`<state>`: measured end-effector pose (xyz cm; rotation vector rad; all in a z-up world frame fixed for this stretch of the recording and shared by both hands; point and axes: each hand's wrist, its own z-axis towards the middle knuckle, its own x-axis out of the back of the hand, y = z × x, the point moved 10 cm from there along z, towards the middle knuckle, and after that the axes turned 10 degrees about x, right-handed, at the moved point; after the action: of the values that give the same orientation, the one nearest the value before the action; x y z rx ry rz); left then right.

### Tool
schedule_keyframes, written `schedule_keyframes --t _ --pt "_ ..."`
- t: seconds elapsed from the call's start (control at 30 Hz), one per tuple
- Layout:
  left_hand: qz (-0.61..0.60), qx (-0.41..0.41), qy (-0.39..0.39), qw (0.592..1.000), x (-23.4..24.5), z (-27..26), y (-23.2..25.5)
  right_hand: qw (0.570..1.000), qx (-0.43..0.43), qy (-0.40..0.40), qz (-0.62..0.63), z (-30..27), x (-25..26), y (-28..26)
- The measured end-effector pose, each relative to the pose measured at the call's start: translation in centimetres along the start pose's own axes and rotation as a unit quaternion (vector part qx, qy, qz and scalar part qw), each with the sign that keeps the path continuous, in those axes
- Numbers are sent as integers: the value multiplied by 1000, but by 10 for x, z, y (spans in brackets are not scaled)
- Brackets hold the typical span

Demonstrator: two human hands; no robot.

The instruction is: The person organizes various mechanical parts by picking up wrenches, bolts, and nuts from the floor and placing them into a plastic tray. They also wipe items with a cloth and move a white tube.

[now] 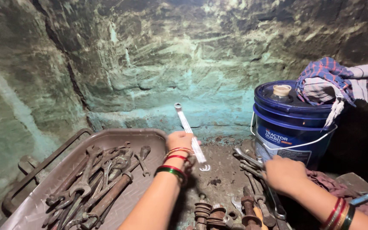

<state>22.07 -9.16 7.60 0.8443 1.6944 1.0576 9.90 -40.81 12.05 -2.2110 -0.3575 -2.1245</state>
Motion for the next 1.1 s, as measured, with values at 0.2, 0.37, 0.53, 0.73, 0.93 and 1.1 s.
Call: schedule_keyframes --t 0.2,0.37,0.53,0.73,0.93,1.1 --pt "179 98 -153 967 -109 -63 -60 914 128 48 383 76 -22 -9" --pt "129 168 -82 974 -121 -102 -85 870 97 12 483 84 -45 9" --pt "331 -17 -129 935 -138 -101 -71 945 109 110 289 61 -34 38" --pt "502 -147 42 851 -69 -70 -29 996 -19 74 45 17 -20 59" --pt "456 -194 89 864 22 -65 20 999 -35 12 -25 12 -23 63" --pt "549 -195 159 797 84 -67 49 998 -39 11 -57 16 -24 53"
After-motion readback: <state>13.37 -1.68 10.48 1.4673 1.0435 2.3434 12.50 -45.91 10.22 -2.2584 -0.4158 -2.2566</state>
